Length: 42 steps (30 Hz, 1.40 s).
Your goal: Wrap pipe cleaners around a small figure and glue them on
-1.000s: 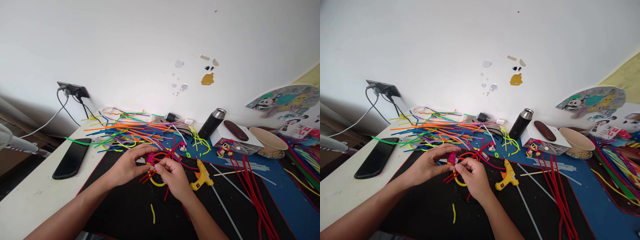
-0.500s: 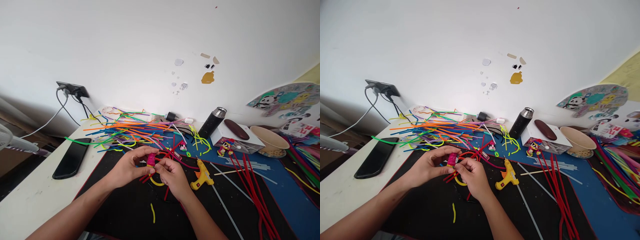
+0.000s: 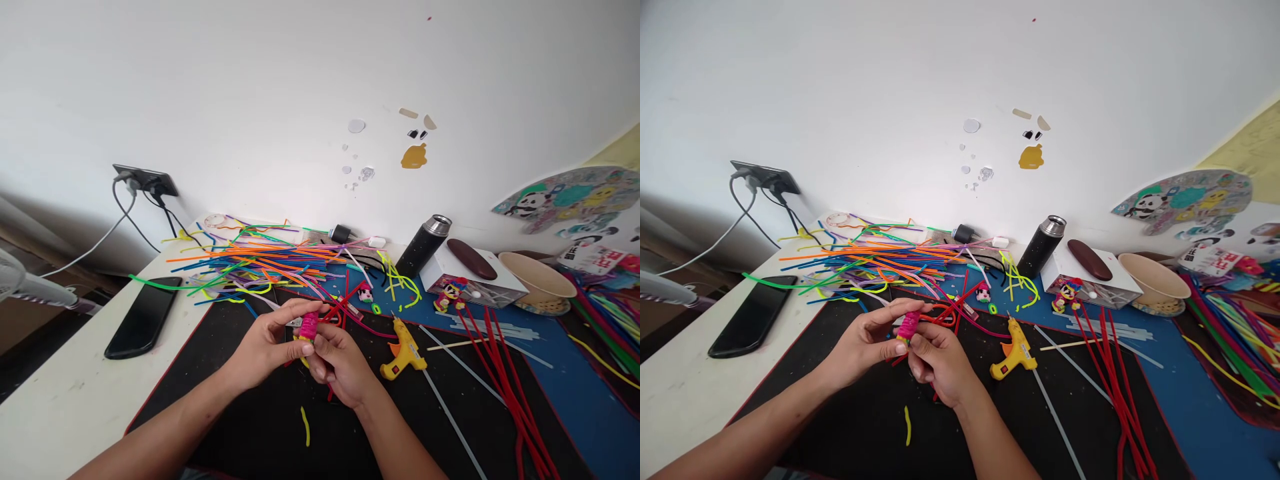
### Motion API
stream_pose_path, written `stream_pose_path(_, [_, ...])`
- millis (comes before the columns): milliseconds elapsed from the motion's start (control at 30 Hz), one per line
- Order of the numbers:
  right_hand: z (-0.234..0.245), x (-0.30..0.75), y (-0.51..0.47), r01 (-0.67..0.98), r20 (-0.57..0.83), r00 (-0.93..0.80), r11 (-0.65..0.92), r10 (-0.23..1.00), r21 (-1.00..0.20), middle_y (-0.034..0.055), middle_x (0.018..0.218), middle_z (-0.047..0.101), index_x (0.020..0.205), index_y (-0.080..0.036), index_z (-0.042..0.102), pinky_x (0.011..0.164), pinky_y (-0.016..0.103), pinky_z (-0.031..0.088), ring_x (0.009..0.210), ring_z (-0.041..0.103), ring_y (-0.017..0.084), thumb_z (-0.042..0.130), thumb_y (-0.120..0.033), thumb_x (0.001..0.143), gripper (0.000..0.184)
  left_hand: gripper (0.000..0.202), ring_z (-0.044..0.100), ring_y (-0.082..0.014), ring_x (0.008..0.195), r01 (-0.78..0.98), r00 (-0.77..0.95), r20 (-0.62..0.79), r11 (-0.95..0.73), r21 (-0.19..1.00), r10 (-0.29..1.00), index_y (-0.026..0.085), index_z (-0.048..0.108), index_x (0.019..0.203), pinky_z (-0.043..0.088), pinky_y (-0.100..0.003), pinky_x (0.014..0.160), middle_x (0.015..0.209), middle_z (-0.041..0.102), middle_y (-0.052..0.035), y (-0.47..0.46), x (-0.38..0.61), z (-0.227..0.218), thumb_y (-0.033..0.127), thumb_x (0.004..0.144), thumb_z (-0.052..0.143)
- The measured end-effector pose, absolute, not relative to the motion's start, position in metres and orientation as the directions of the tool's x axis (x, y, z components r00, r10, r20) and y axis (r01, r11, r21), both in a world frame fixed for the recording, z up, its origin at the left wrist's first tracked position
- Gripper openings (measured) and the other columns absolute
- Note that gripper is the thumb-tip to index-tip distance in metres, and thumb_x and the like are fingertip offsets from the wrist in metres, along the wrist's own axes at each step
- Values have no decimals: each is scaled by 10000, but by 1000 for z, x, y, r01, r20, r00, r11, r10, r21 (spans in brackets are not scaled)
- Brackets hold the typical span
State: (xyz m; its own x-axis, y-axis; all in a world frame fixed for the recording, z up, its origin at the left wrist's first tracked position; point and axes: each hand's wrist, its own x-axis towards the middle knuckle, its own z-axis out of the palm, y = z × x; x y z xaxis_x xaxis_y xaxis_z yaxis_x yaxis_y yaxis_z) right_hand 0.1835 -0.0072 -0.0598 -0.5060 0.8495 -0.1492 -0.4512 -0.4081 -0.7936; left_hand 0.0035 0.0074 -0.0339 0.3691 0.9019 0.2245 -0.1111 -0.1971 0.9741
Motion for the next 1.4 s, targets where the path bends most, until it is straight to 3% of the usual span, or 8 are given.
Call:
stream_pose_path(133, [-60, 182, -8, -539, -125, -484, -408, 866, -737, -113, 433, 411, 853, -160, 732, 407, 217, 157, 365, 199, 35, 839, -511, 868, 367, 596, 557, -331, 1401, -53, 397, 185, -178, 983, 899, 281, 626, 1463, 407, -502, 1189, 1507, 625, -134, 6, 4, -35, 480, 917, 761])
stream_pose_path(233, [-61, 183, -8, -554, -132, -475, -412, 870, -723, -126, 423, 384, 859, -166, 720, 408, 216, 152, 358, 183, 30, 863, -498, 849, 361, 668, 545, -332, 1396, -5, 340, 245, -259, 966, 908, 299, 585, 1477, 437, -476, 1156, 1542, 579, -136, 5, 3, -38, 500, 876, 798])
stream_pose_path(333, [-63, 185, -9, -545, -143, -472, -416, 870, -728, -127, 422, 390, 890, -167, 718, 411, 220, 152, 355, 181, 32, 864, -501, 846, 366, 566, 577, -325, 1322, 67, 221, 376, -399, 915, 900, 273, 659, 1308, 487, -435, 1077, 1390, 646, -136, 2, 0, -39, 473, 818, 861])
stream_pose_path(433, [-64, 185, -10, -546, -143, -472, -415, 870, -728, -128, 424, 382, 884, -168, 717, 414, 222, 152, 362, 177, 36, 865, -494, 847, 360, 321, 639, -279, 1171, 166, 203, 453, -486, 858, 868, 247, 698, 1123, 507, -409, 1012, 1189, 685, -104, -2, -1, -37, 412, 877, 821])
stream_pose_path(533, [-64, 185, -11, -544, -148, -468, -416, 871, -728, -133, 422, 366, 889, -171, 718, 412, 223, 156, 369, 172, 45, 867, -505, 839, 368, 216, 658, -251, 1053, 221, 230, 471, -517, 827, 852, 232, 703, 1038, 525, -384, 932, 1094, 689, -89, -4, 0, -34, 407, 928, 765])
stream_pose_path(833, [-67, 186, -11, -549, -142, -475, -419, 868, -723, -131, 433, 360, 894, -171, 721, 419, 221, 154, 376, 176, 43, 852, -479, 864, 336, 201, 649, -237, 1054, 212, 252, 454, -507, 836, 855, 230, 698, 1059, 509, -358, 931, 1095, 684, -80, -4, 1, -30, 374, 935, 763])
stream_pose_path(1033, [-65, 185, -10, -549, -141, -472, -415, 870, -726, -128, 426, 372, 837, -171, 704, 415, 222, 157, 369, 176, 38, 870, -492, 839, 361, 253, 663, -246, 1012, 209, 244, 389, -440, 873, 888, 218, 698, 1009, 531, -376, 905, 1055, 692, -87, -6, 2, -28, 454, 933, 747])
stream_pose_path(1400, [-64, 184, -11, -541, -144, -473, -415, 869, -731, -133, 426, 366, 833, -172, 703, 415, 221, 146, 360, 174, 32, 866, -492, 844, 360, 171, 663, -224, 945, 258, 201, 503, -541, 801, 841, 231, 698, 989, 523, -340, 849, 990, 690, -57, -7, 4, -31, 379, 934, 763])
